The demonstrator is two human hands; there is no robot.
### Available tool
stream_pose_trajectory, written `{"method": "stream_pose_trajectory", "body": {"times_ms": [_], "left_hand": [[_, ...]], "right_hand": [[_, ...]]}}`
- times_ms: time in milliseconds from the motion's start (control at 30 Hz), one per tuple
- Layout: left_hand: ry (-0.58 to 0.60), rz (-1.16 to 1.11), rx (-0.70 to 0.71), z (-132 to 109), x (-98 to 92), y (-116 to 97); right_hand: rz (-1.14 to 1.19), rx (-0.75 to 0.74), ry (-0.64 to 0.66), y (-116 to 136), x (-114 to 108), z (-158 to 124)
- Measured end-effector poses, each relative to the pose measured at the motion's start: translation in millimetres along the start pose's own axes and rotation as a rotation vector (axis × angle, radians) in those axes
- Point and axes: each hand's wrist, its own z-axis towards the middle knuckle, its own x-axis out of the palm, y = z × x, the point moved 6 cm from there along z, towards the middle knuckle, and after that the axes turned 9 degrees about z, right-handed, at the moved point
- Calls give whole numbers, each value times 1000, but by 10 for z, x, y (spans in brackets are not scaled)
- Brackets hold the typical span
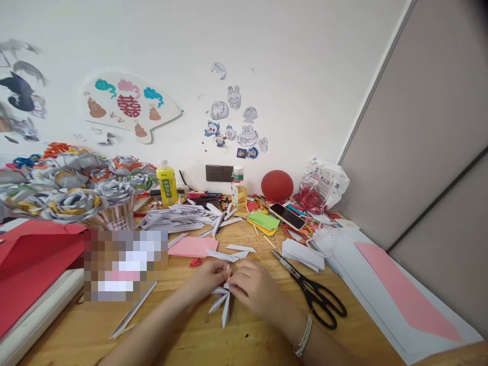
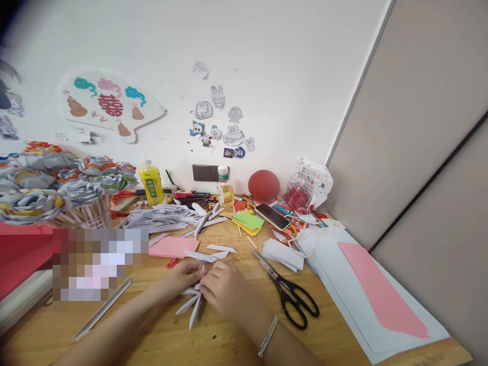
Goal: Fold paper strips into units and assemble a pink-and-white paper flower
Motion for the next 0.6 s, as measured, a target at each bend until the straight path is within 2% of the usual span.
{"method": "stream_pose_trajectory", "body": {"times_ms": [100,267,400,600], "left_hand": [[14,9,3,-3,8,-11],[41,25,-4,-6,25,-23],[60,33,-15,-26,26,-37],[83,23,-32,-56,50,-33]], "right_hand": [[124,56,-22,-49,-54,-5],[197,-63,74,-82,-3,-22],[227,-78,86,-92,6,-20],[214,104,58,-76,6,8]]}}
